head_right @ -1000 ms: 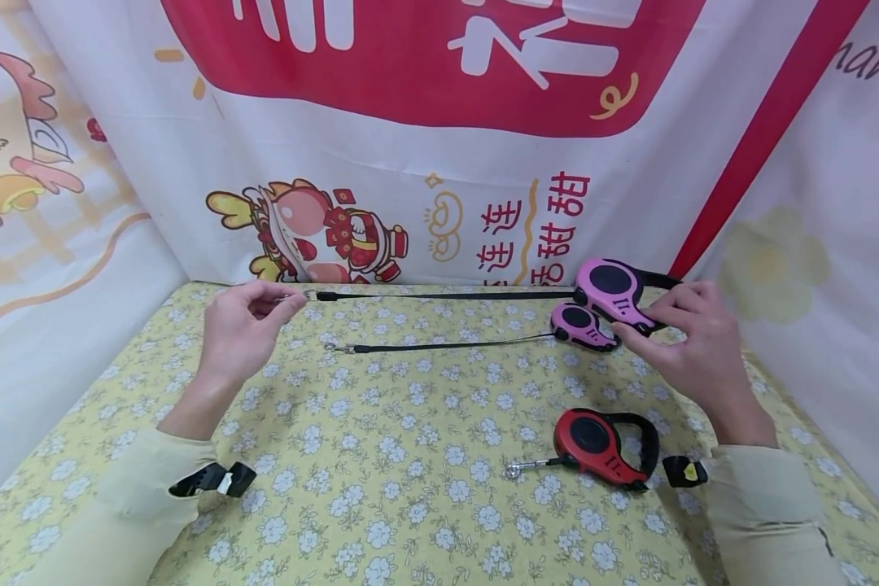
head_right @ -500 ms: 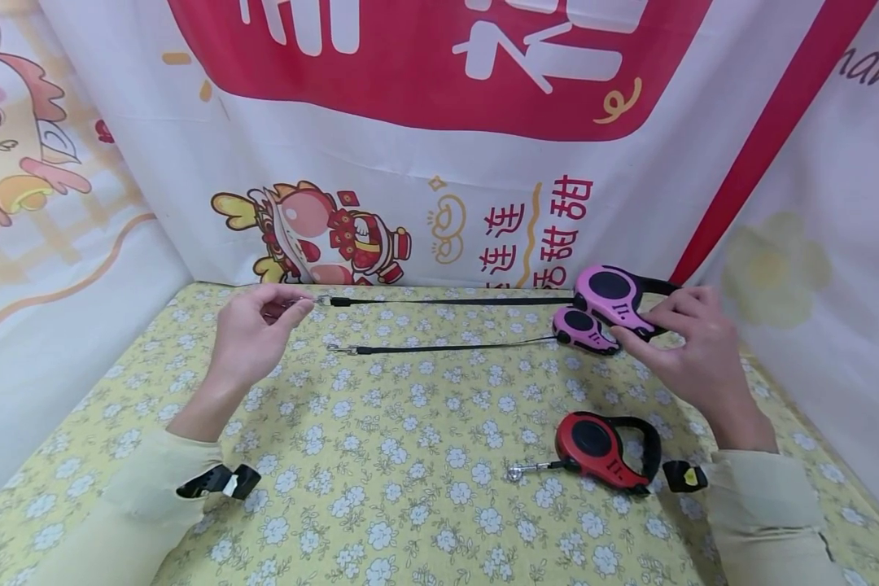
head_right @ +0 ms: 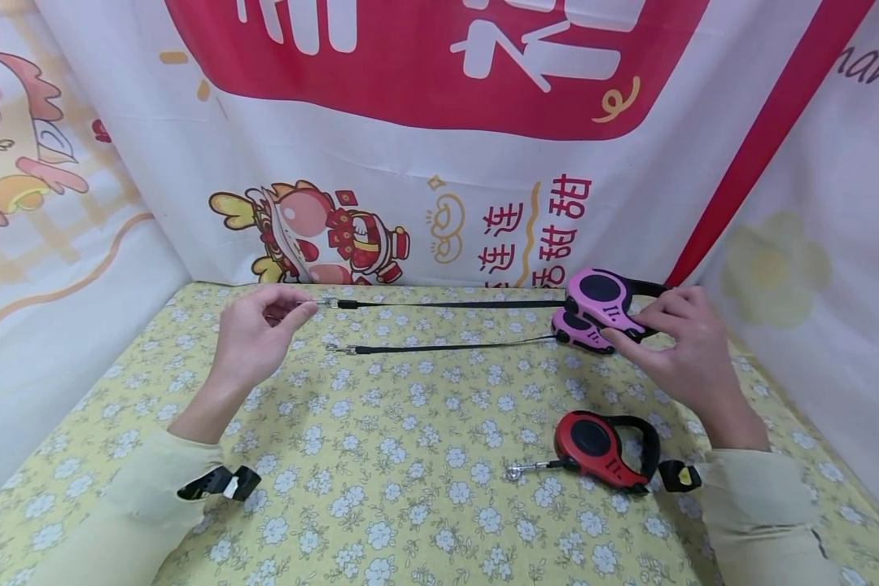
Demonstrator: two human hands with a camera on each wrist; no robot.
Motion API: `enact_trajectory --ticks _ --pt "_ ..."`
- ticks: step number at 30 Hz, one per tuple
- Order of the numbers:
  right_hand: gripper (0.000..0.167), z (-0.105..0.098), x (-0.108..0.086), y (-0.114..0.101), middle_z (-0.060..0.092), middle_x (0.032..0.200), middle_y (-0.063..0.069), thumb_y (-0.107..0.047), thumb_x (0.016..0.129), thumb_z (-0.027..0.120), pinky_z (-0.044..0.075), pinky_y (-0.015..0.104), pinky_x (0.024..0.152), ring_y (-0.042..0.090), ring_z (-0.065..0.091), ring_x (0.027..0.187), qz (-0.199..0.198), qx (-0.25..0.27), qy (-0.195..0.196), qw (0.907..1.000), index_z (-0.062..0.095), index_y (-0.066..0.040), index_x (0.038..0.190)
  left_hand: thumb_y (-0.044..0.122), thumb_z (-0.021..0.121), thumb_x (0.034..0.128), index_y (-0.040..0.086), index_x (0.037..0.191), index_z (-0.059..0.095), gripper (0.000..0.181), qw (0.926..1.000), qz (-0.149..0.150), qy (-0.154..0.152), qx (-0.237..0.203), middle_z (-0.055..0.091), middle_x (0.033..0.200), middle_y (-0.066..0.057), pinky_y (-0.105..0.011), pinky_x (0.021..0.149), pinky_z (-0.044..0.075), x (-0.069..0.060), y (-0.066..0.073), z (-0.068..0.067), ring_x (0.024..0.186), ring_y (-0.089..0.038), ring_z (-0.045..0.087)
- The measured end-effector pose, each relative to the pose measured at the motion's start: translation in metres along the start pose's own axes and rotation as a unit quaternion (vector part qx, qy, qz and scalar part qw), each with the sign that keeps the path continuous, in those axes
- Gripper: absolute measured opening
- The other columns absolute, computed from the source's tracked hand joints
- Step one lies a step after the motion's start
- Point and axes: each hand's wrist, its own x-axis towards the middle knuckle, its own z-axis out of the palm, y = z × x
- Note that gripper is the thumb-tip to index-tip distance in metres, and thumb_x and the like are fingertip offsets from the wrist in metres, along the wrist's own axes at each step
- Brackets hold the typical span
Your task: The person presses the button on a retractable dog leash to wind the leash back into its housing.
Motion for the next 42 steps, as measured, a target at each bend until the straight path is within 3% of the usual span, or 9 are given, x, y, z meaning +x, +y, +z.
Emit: enact_trajectory --ticks 2,11,20,31,42 --pt "0.089 0.0015 0.0000 -0.0003 0.067 0.079 0.018 -0.082 0.087 0.062 0.029 0.019 0.084 0.015 0.044 0.093 0.000 0.000 0.001 1.0000 0.078 0.005 0.080 0.025 0.071 0.1039 0.008 0.113 0.075 0.019 1.0000 0.002 -0.001 0.000 0.074 0.103 -0.010 -0.029 0.079 0.051 -0.0004 -0.0004 -0.0001 0.089 -0.022 0.063" --pt "0.096 0.0038 -0.0010 -0.0008 0.069 0.081 0.019 -0.088 0.083 0.059 0.029 0.016 0.081 0.001 0.038 0.097 0.018 -0.006 -0.003 0.9998 0.079 0.005 0.081 0.019 0.069 0.1043 0.006 0.115 0.075 0.018 0.9999 0.010 0.003 -0.003 0.074 0.108 -0.013 -0.032 0.083 0.052 -0.0001 0.0001 0.0025 0.094 -0.024 0.065" --pt "0.095 0.0049 -0.0011 -0.0004 0.067 0.078 0.017 -0.088 0.085 0.057 0.028 0.017 0.082 0.021 0.044 0.091 -0.004 -0.004 -0.004 1.0000 0.078 0.004 0.077 0.015 0.067 0.1049 0.006 0.114 0.076 0.015 0.9999 0.014 0.002 -0.004 0.073 0.109 -0.012 -0.033 0.084 0.053 -0.0004 0.0015 0.0057 0.096 -0.025 0.066" --pt "0.096 0.0051 -0.0001 -0.0041 0.067 0.079 0.016 -0.088 0.084 0.058 0.027 0.014 0.083 0.008 0.040 0.094 0.001 0.004 -0.007 1.0000 0.078 0.006 0.079 0.016 0.062 0.1070 0.005 0.113 0.076 0.018 0.9998 0.016 -0.010 -0.006 0.073 0.111 -0.013 -0.035 0.085 0.052 -0.0014 0.0006 0.0066 0.096 -0.026 0.066" --pt "0.093 0.0099 -0.0003 -0.0022 0.066 0.076 0.016 -0.085 0.087 0.059 0.027 0.012 0.084 0.026 0.044 0.088 -0.026 -0.001 0.009 0.9996 0.077 0.006 0.074 0.014 0.061 0.1055 0.004 0.113 0.077 0.019 0.9993 0.033 -0.013 0.013 0.074 0.111 -0.014 -0.033 0.084 0.054 -0.0017 0.0009 0.0068 0.098 -0.027 0.068"
